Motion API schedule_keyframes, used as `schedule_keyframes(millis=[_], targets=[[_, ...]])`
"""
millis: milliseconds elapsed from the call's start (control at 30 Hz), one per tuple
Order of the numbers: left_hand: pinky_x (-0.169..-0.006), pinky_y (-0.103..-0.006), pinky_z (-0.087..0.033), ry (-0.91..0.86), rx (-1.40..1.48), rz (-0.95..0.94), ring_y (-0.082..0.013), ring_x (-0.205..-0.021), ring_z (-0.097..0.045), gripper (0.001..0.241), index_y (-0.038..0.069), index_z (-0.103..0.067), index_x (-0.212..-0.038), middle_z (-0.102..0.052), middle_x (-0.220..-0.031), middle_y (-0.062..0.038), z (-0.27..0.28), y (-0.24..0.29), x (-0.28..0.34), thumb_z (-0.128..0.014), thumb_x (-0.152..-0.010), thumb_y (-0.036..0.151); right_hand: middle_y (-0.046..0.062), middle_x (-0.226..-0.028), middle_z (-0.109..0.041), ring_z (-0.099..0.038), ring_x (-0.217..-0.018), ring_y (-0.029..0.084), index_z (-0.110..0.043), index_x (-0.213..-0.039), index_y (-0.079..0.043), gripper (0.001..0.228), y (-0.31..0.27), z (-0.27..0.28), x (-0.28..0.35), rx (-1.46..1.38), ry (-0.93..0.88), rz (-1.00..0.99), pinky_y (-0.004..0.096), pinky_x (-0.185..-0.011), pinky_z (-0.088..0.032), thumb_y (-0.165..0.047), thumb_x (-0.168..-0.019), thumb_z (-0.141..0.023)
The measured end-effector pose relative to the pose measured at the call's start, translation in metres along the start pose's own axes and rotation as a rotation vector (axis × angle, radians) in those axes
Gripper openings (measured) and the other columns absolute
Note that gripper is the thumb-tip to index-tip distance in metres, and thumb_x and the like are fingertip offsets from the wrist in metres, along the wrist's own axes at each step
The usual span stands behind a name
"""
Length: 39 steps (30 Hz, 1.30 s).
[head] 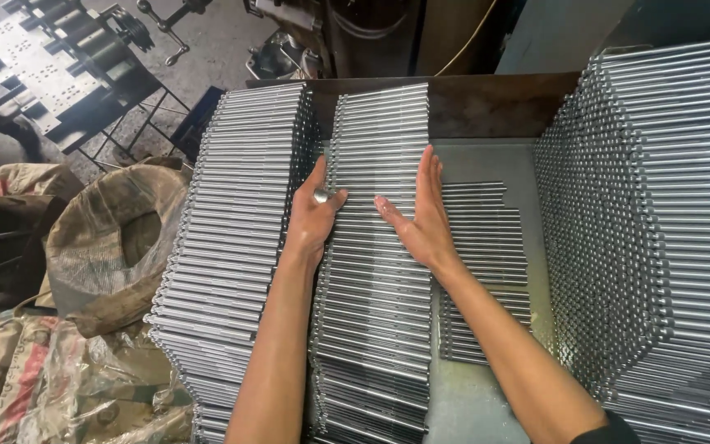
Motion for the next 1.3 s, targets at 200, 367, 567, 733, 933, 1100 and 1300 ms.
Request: schedule_keyframes(millis=[200, 367, 567, 733, 933, 1100, 1300], targets=[[-0.124, -0.0474, -0.026, -0.015, -0.076, -0.046, -0.0343, -0.153, -0.024, 0.068, 0.003, -0.033, -0.158, -0.033, -0.163, -0.022, 0.003, -0.018, -0.01, -0.06, -0.097, -0.004, 0.027, -0.17, 0.013, 0.014, -0.153, 0.048, 0.008, -0.165, -0.016, 0.078, 0.016, 0.02, -0.001, -0.278, -0.123, 0.115, 0.067, -0.121, 0.005, -0.035, -0.111, -0.044], [-0.119, -0.047, -0.039, 0.167, -0.012, -0.178, -0.0381, -0.147, -0.037, 0.053, -0.002, -0.048, -0.147, -0.047, -0.153, -0.026, -0.005, 0.009, 0.02, -0.058, -0.095, -0.008, 0.029, -0.16, -0.035, -0.026, -0.148, 0.05, -0.042, -0.156, -0.019, 0.055, 0.208, 0.077, -0.056, 0.241, 0.066, 0.172, 0.064, -0.12, -0.02, -0.035, -0.107, -0.06], [-0.113, -0.0469, -0.05, 0.129, 0.361, -0.215, -0.0412, -0.135, -0.055, 0.035, -0.005, -0.056, -0.132, -0.055, -0.141, -0.025, 0.001, 0.032, 0.057, -0.058, -0.098, -0.005, 0.011, -0.168, -0.035, -0.028, -0.154, 0.042, -0.053, -0.15, -0.043, 0.057, 0.276, 0.102, -0.094, 0.902, -0.238, 0.101, 0.073, -0.117, -0.015, -0.054, -0.094, -0.064], [-0.106, -0.0456, -0.057, 0.092, 0.631, 0.049, -0.0429, -0.125, -0.064, 0.037, -0.008, -0.055, -0.131, -0.061, -0.134, -0.029, 0.005, 0.037, 0.082, -0.055, -0.094, -0.01, 0.021, -0.158, -0.048, -0.031, -0.152, 0.045, -0.057, -0.153, -0.024, 0.057, 0.245, 0.109, -0.119, 0.905, -0.09, 0.246, 0.073, -0.118, -0.014, -0.052, -0.103, -0.06], [-0.068, -0.0288, -0.068, 0.122, 0.777, 0.247, -0.0365, -0.097, -0.076, 0.034, -0.007, -0.053, -0.129, -0.067, -0.121, -0.03, 0.01, 0.009, 0.099, -0.058, -0.095, -0.004, 0.01, -0.171, -0.031, -0.024, -0.158, 0.034, -0.045, -0.159, -0.027, 0.08, 0.234, 0.099, -0.099, 0.995, -0.333, 0.223, 0.064, -0.126, -0.013, -0.067, -0.09, -0.056], [-0.018, -0.0194, -0.034, 0.181, 0.807, 0.293, -0.0163, -0.032, -0.054, 0.033, 0.008, -0.05, -0.097, -0.068, -0.075, -0.019, 0.004, -0.001, 0.105, -0.049, -0.108, 0.039, 0.031, -0.148, -0.042, -0.036, -0.144, 0.048, -0.037, -0.164, -0.009, 0.084, 0.246, 0.089, -0.108, 1.098, -0.088, 0.12, 0.063, -0.119, -0.026, -0.066, -0.103, -0.044], [-0.013, -0.0173, -0.023, 0.134, 0.835, 0.28, -0.008, -0.019, -0.032, 0.049, 0.009, -0.05, -0.088, -0.052, -0.049, -0.012, 0.008, -0.005, 0.123, -0.034, -0.111, 0.049, 0.033, -0.134, -0.05, -0.049, -0.129, 0.051, -0.038, -0.16, 0.003, 0.122, 0.216, 0.101, -0.115, 1.354, -0.214, -0.055, 0.049, -0.103, -0.054, -0.053, -0.062, -0.083]])
Point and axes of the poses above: each hand's wrist, its own x-axis away from the middle knuckle, its own z-axis out of the back of the hand, y = z × x, the point moved 2 cm from there along -x, towards the middle knuckle
